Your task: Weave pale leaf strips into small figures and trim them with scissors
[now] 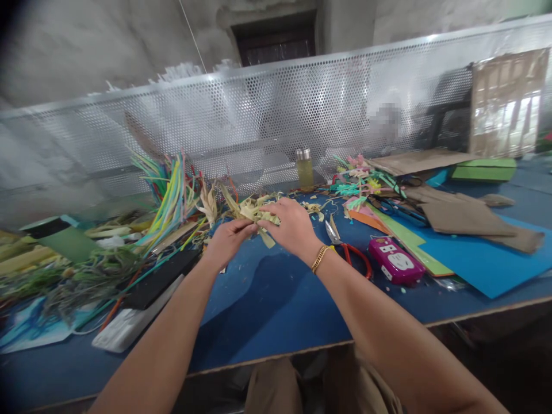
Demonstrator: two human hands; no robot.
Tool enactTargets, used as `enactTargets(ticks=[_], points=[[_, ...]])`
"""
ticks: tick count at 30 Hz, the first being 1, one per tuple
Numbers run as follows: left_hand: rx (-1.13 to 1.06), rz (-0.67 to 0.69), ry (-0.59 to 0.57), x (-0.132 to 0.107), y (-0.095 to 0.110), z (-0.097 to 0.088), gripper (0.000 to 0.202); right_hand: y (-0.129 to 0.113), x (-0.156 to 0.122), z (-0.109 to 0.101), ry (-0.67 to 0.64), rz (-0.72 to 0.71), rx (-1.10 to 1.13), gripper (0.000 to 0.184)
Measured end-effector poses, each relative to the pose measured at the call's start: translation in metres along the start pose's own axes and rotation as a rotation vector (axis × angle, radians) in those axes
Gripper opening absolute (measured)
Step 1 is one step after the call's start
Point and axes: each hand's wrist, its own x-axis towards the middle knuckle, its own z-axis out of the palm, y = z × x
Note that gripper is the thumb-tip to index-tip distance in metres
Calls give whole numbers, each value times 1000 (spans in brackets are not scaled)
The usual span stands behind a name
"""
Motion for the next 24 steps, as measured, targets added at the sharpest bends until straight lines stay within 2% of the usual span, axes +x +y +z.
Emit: enactTargets(ticks=[3,6,8,11,16,20,24], points=[[119,129,-36,-2,3,6,28,-1,0,1,-22,-26,-23,28],[122,157,-16,-2,1,14,29,-3,-2,3,-46,3,17,17],[30,129,13,-2,-1,19,24,-6,-3,4,-49,23,43,9],[-132,63,16,-3,-2,23,23,-9,-3,3,-28,7,28,10],[-59,14,-52,-7,1,26,27,-11,-2,1,10,-38,-37,22],[-98,-31,-108,-8,2,26,26,-14,-1,1,43,-41,22,23],[-346,-137,-147,-8,3,26,26,-11,2,-3,65,-2,172,15]])
